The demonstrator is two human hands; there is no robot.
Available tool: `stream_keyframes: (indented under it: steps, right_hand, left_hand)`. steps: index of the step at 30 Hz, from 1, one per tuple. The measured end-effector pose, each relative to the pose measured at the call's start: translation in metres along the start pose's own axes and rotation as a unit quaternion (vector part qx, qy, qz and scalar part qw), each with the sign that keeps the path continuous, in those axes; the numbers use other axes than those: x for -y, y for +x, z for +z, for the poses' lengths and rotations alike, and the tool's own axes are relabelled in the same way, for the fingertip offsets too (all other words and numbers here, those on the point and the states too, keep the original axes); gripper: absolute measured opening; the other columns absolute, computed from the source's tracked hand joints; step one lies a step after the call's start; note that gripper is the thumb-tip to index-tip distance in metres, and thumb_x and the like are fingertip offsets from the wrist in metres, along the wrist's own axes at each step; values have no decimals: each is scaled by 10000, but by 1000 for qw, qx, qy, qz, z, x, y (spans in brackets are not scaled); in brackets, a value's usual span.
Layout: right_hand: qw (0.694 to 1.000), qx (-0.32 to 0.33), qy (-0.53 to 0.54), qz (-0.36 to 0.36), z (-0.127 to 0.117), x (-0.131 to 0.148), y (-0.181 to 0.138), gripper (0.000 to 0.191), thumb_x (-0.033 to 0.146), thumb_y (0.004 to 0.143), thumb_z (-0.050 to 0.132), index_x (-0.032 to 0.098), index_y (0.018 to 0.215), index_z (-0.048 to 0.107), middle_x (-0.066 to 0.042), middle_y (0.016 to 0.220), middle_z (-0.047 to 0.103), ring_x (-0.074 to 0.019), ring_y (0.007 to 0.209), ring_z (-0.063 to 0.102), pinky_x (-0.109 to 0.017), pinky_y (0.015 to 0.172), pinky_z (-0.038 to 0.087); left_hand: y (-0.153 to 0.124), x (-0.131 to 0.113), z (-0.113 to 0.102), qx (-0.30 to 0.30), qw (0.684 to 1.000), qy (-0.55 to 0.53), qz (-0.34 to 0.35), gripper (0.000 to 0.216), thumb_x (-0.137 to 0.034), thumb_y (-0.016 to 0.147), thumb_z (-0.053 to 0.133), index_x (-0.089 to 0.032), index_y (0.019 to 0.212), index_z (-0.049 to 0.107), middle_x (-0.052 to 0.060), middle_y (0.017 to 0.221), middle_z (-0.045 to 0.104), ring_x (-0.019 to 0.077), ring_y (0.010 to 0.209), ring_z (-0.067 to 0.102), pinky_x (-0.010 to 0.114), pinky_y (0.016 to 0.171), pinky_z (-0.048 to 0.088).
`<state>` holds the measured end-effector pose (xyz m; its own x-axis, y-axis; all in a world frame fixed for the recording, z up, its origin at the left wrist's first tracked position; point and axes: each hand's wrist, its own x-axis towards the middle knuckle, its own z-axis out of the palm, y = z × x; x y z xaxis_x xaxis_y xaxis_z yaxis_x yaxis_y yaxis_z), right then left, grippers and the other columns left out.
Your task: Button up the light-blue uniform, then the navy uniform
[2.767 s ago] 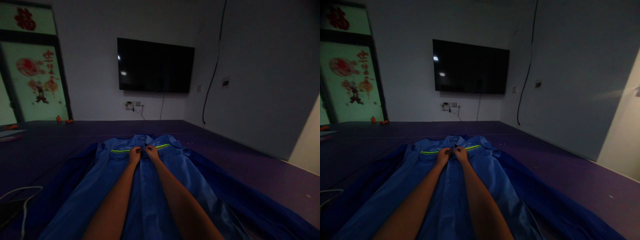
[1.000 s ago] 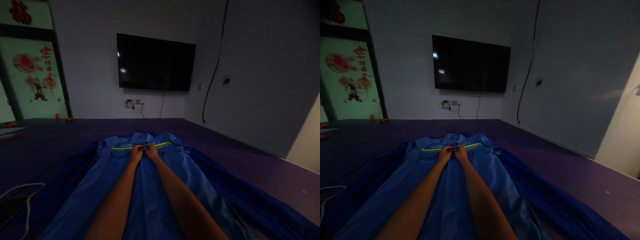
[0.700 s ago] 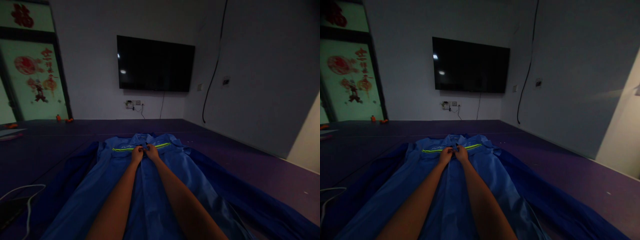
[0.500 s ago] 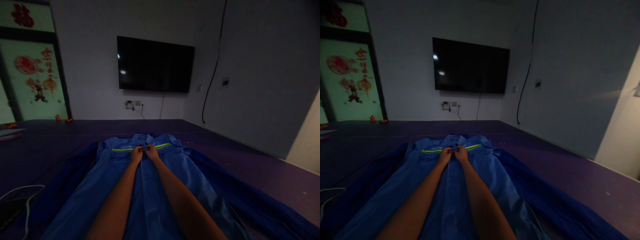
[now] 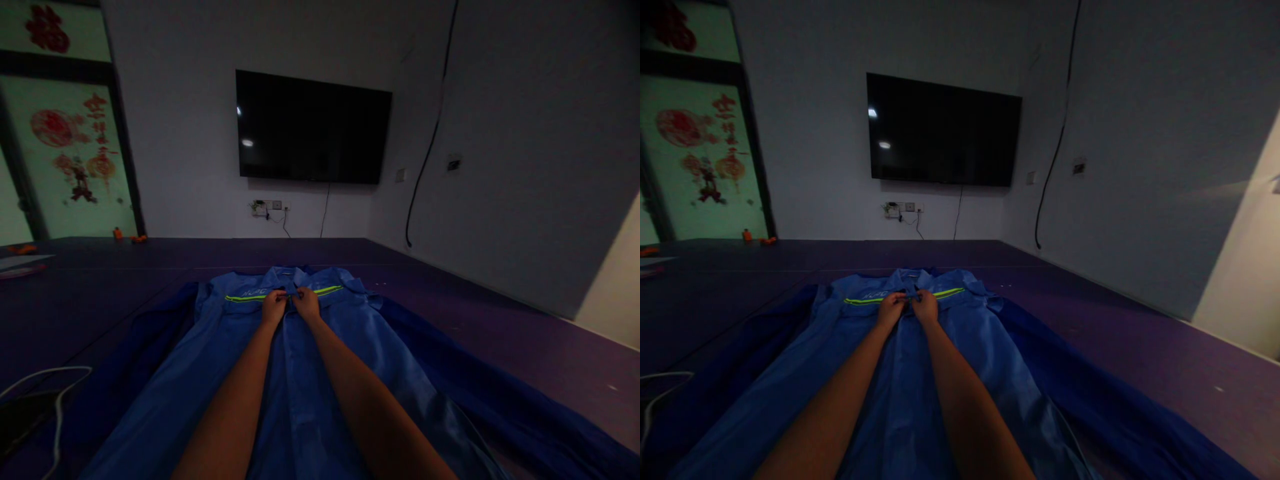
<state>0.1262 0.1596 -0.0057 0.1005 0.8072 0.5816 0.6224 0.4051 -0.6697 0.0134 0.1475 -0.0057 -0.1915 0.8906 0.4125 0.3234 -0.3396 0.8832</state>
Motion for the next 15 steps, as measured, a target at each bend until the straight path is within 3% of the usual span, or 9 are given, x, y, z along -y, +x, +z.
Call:
stream_keyframes:
  steps: [15]
  right_hand:
    - [998, -12, -66, 9, -7, 8, -2, 154, 270, 749, 530, 172, 747, 648, -32, 691, 649, -149, 636, 580, -211, 558, 385]
  left_hand:
    - [-3, -7, -2, 25, 999, 34, 9, 247, -61, 682, 513, -140, 860, 665, 66, 915, 680, 166, 864, 620, 264, 793, 468]
